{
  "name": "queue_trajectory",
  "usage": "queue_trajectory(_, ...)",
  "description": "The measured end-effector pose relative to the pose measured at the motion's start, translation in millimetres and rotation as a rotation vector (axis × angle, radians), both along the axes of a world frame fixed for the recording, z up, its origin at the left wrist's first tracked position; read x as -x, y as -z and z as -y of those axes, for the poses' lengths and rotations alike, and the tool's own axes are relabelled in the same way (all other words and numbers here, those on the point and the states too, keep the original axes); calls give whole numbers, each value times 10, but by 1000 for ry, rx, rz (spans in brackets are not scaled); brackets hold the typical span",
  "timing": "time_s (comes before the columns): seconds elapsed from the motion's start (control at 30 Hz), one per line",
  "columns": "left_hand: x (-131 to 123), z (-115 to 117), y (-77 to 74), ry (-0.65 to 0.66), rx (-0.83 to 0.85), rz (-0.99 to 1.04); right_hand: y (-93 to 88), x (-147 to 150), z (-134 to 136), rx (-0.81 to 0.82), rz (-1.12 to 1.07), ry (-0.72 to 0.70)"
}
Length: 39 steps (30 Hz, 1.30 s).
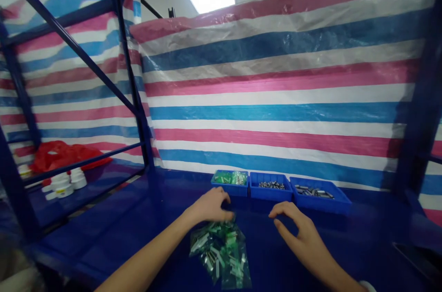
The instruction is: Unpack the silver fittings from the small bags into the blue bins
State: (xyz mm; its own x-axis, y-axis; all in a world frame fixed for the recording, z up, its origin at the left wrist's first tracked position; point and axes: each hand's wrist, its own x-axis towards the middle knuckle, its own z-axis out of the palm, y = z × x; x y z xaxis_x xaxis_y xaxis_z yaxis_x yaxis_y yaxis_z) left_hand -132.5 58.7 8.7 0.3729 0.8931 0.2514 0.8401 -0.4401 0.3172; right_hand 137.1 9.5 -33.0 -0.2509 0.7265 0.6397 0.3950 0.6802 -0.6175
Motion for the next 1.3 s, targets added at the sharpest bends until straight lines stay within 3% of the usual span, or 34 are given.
queue_trajectory(0.17,-85,137,20,79,131,41,-1,17,-14,52,-40,-1)
queue_trajectory(0.3,-425,194,-31,93,115,183,17,38,-73,281,-226,-34)
queue_trajectory(0.4,-708,302,-46,138,130,426,-9,69,-81,555,-436,-153)
queue_trajectory(0.5,-874,382,-19,187,262,766,-71,91,-39,739,-567,-269)
queue_trajectory(0.6,-895,381,50,136,451,1046,-117,88,1,757,-631,-253)
queue_trajectory(0.7,-851,352,121,79,634,1200,-112,68,-13,718,-589,-238)
queue_trajectory(0.77,-832,360,138,84,648,1207,-105,49,-36,652,-513,-228)
queue_trajectory(0.83,-831,402,120,128,495,1125,-126,22,-43,516,-417,-186)
queue_trajectory(0.9,-834,471,83,208,189,975,-177,-16,-17,282,-292,-132)
queue_trajectory(1.03,-787,612,31,468,-497,615,-256,-136,95,-385,18,4)
queue_trajectory(1.13,-717,670,26,619,-756,431,-242,-221,174,-758,142,134)
queue_trajectory(1.2,-694,685,22,642,-818,396,-235,-243,207,-840,176,161)
queue_trajectory(1.3,-733,694,29,618,-815,490,-263,-205,209,-751,163,97)
